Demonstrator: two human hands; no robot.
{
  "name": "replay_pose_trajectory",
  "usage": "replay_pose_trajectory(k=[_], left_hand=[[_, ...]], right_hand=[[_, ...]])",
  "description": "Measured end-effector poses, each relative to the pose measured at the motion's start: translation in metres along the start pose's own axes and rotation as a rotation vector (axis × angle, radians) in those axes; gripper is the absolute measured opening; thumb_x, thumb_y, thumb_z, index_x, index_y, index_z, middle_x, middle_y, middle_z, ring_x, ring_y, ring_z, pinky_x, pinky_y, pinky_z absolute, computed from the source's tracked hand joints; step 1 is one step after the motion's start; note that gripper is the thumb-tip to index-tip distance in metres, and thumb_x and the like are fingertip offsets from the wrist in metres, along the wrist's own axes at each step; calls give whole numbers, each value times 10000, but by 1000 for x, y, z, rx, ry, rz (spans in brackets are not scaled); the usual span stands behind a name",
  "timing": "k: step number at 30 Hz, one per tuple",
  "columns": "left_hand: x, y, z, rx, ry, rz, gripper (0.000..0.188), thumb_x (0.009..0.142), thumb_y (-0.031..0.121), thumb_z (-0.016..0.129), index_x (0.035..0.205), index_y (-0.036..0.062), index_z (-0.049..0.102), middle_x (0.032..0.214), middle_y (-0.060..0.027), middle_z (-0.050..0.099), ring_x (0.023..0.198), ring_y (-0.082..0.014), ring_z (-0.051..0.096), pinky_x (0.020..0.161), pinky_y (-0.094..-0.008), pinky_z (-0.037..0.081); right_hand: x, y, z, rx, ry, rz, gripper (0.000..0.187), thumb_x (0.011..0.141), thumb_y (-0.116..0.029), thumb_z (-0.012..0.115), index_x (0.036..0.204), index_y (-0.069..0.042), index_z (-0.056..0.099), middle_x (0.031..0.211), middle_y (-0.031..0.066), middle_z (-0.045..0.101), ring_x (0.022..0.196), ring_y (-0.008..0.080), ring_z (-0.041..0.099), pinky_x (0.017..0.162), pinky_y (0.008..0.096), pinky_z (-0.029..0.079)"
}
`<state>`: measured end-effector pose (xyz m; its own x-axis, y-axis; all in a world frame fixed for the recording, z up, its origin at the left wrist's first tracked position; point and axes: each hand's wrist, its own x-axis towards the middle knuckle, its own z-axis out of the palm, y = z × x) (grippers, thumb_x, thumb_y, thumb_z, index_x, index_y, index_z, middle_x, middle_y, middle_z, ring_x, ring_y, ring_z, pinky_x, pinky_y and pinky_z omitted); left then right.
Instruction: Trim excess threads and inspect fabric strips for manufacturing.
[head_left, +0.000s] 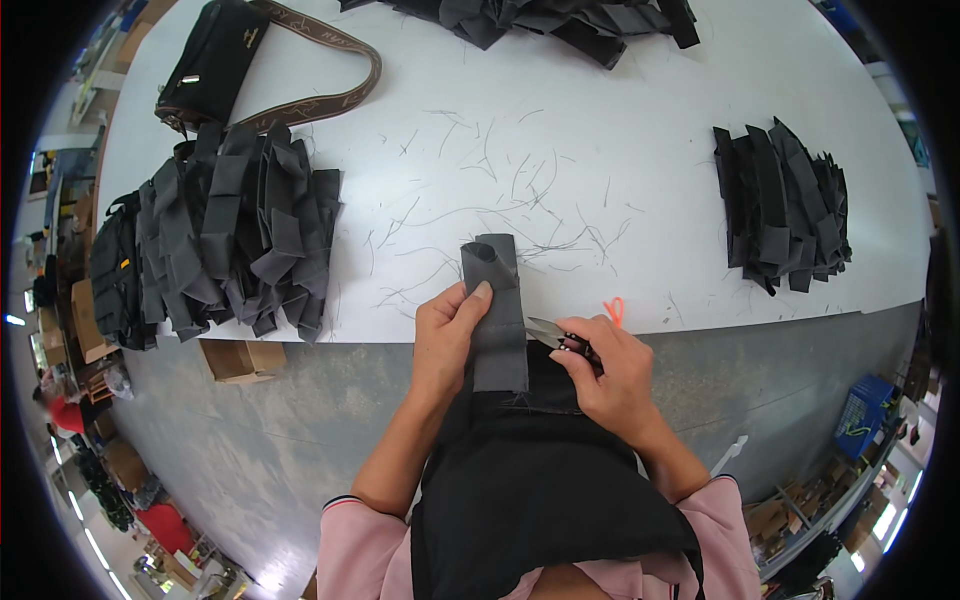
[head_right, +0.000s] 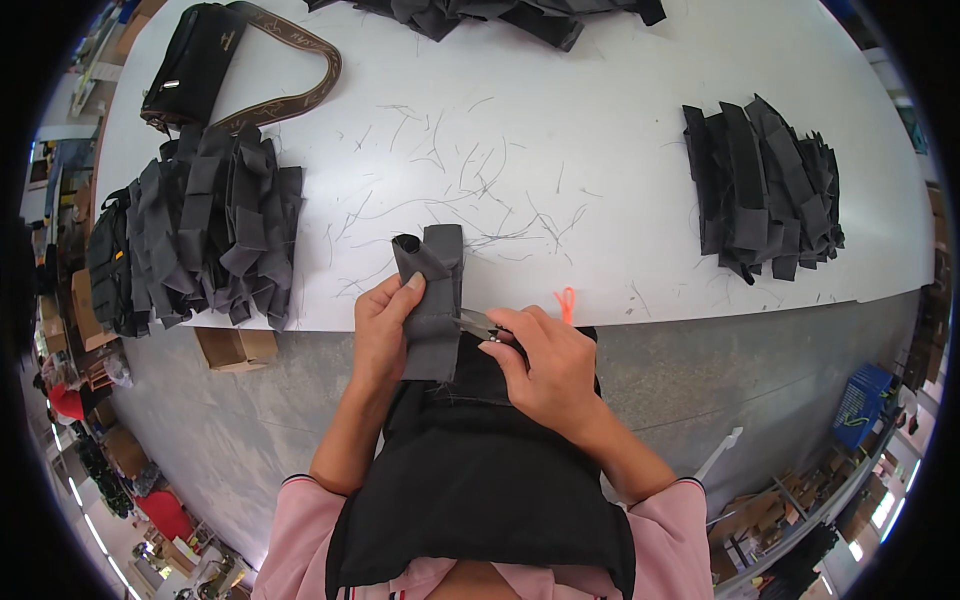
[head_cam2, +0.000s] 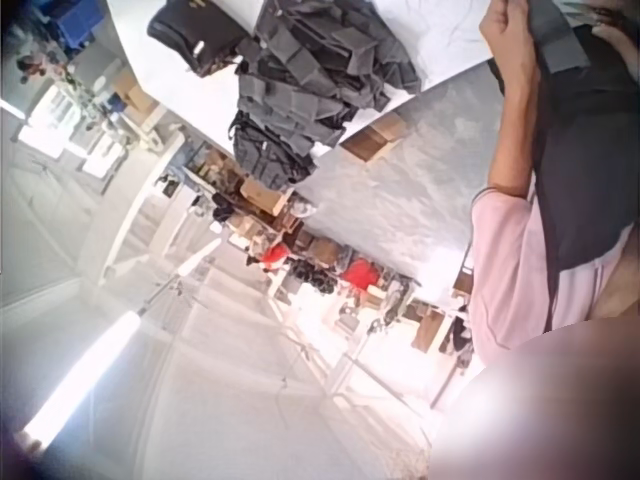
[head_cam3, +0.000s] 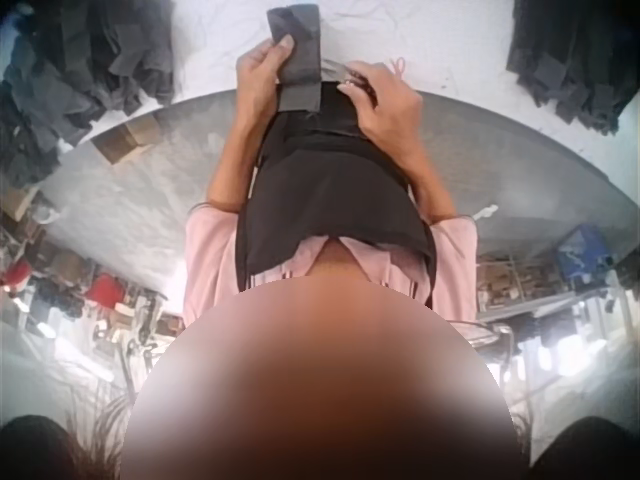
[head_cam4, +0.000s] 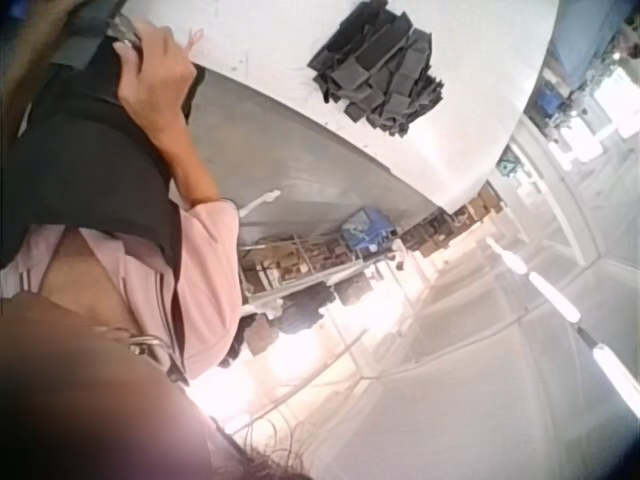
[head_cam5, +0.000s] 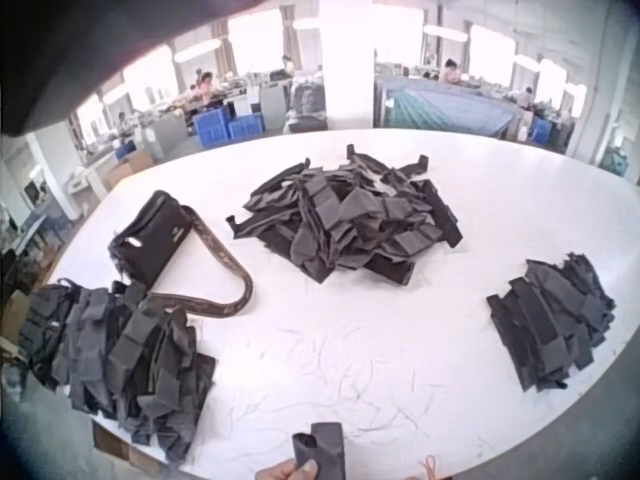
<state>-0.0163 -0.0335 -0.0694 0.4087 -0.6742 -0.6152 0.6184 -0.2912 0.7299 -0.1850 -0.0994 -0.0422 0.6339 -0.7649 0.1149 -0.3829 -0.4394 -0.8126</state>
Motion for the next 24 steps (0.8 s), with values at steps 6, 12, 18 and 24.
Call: replay_pose_trajectory(k=[6, 12, 18, 24], left_hand=[[-2, -4, -2, 26, -13, 41, 186, 912, 156, 575, 841, -3, 640, 725, 55, 580, 643, -7, 451, 571, -184, 369], [-5, -1, 2, 47, -6, 28, 184, 911, 154, 579, 824, 3, 637, 722, 60, 572, 640, -5, 438, 565, -181, 359], [-8, 4, 2, 81, -13, 38, 207, 914, 167, 583, 775, 19, 619, 697, 74, 544, 628, 2, 408, 544, -179, 339], [-11, 6, 6, 148, -44, 101, 294, 906, 171, 603, 641, 73, 522, 636, 105, 450, 607, 5, 329, 507, -186, 278]], right_hand=[[5, -2, 0, -151, 10, -161, 258, 722, -97, 709, 961, -75, 616, 704, 48, 582, 536, 213, 545, 488, 304, 414], [2, -2, 0, -202, 36, -185, 257, 714, -107, 710, 952, -76, 620, 703, 47, 578, 526, 223, 526, 484, 311, 402], [2, -3, 0, -105, 46, -185, 236, 706, -103, 710, 917, -69, 610, 689, 55, 560, 534, 207, 521, 482, 305, 388], [7, -10, -11, -278, -41, -318, 226, 697, -73, 726, 883, -51, 600, 691, 59, 577, 538, 237, 532, 492, 313, 402]])
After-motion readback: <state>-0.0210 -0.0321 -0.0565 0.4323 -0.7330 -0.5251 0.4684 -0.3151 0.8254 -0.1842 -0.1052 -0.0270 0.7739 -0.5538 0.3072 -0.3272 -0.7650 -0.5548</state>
